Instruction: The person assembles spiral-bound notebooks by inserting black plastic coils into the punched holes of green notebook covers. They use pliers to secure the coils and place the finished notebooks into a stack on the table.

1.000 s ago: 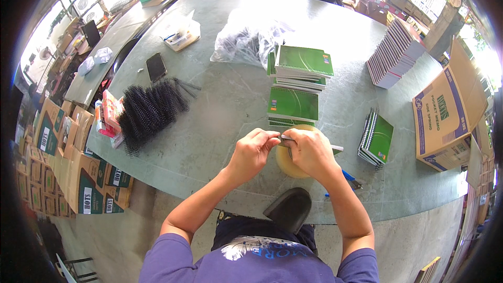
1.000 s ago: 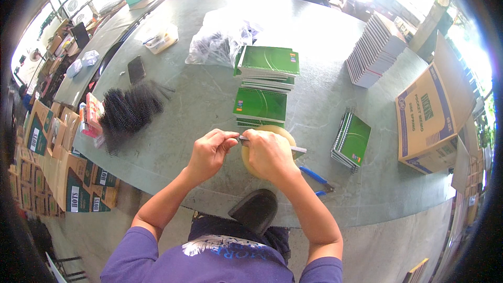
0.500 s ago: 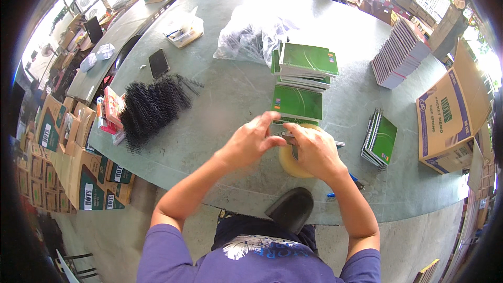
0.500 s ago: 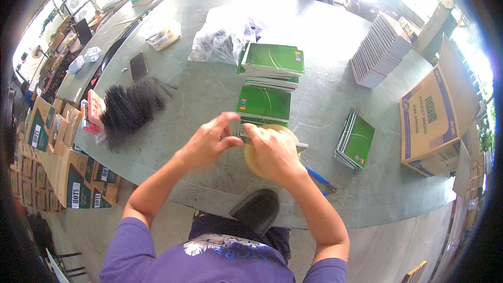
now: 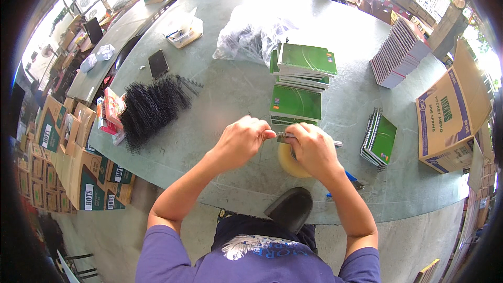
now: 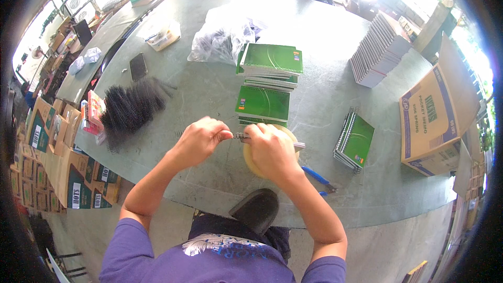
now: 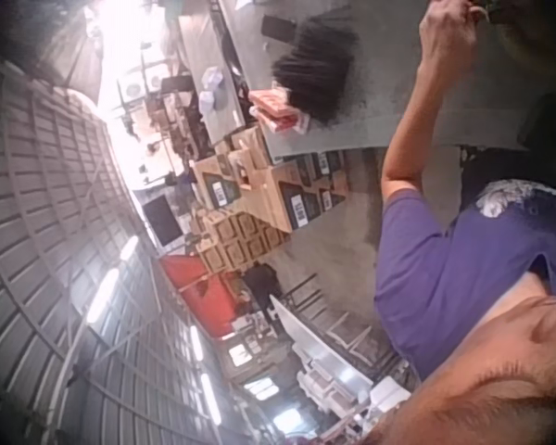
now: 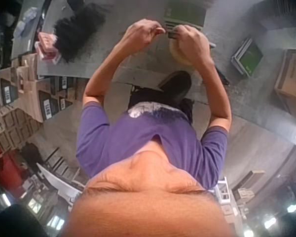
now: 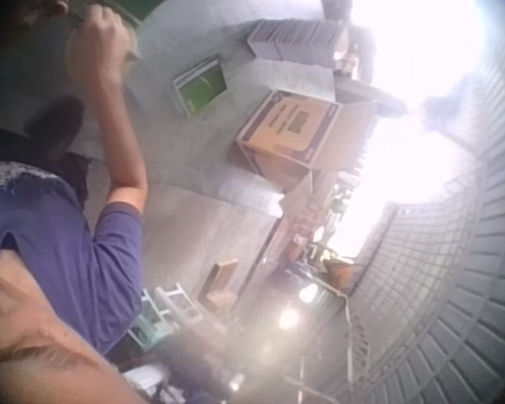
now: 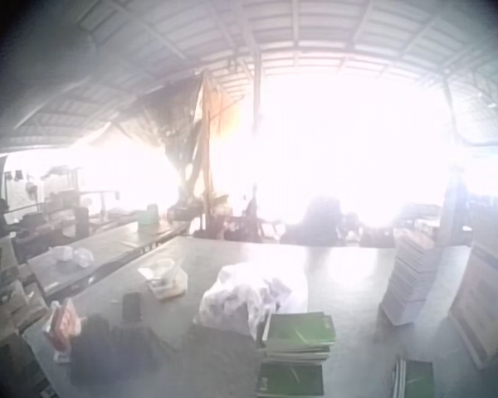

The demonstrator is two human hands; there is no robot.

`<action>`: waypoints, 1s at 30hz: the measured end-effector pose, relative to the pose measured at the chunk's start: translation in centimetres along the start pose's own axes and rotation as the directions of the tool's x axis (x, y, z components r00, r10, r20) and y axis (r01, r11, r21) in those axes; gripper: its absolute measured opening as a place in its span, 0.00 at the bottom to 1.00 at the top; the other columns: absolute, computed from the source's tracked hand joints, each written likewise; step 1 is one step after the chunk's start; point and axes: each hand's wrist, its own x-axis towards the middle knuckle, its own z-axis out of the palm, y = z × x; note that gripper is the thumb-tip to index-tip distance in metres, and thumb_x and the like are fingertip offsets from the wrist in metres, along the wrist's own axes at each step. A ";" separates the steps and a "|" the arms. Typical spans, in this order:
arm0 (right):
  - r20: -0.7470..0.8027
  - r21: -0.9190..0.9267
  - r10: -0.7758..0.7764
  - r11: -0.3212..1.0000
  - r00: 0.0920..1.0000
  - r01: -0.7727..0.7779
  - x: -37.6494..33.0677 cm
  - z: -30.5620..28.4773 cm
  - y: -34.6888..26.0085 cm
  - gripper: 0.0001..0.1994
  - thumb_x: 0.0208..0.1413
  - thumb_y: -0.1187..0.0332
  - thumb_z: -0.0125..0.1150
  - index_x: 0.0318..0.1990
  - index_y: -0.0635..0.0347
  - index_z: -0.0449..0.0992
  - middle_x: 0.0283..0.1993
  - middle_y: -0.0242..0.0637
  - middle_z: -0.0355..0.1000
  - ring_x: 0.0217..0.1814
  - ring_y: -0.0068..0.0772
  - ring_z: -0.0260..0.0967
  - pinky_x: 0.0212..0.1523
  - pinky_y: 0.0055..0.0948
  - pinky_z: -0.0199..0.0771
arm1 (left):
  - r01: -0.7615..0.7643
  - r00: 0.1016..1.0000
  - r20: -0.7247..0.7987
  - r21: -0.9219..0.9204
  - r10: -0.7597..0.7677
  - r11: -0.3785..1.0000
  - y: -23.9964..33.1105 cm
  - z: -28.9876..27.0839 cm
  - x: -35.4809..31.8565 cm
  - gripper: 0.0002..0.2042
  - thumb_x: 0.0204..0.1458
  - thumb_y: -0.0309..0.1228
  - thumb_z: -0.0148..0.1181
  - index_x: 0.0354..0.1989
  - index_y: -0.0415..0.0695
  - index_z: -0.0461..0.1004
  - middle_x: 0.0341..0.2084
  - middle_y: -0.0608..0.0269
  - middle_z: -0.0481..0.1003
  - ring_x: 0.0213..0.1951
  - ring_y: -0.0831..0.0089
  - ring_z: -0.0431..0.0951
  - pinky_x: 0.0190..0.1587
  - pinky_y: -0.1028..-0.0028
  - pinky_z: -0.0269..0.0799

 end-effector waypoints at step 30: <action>-0.230 -0.169 -0.065 0.985 0.971 0.026 -2.3 0.2 1.1 0.09 0.48 0.69 0.61 0.39 0.52 0.79 0.30 0.30 0.74 0.36 0.34 0.71 0.36 0.34 0.67 | -0.092 0.994 -0.076 -0.119 0.084 0.989 0.0 1.8 0.4 0.08 0.48 0.26 0.63 0.34 0.39 0.72 0.31 0.54 0.74 0.27 0.59 0.76 0.29 0.68 0.71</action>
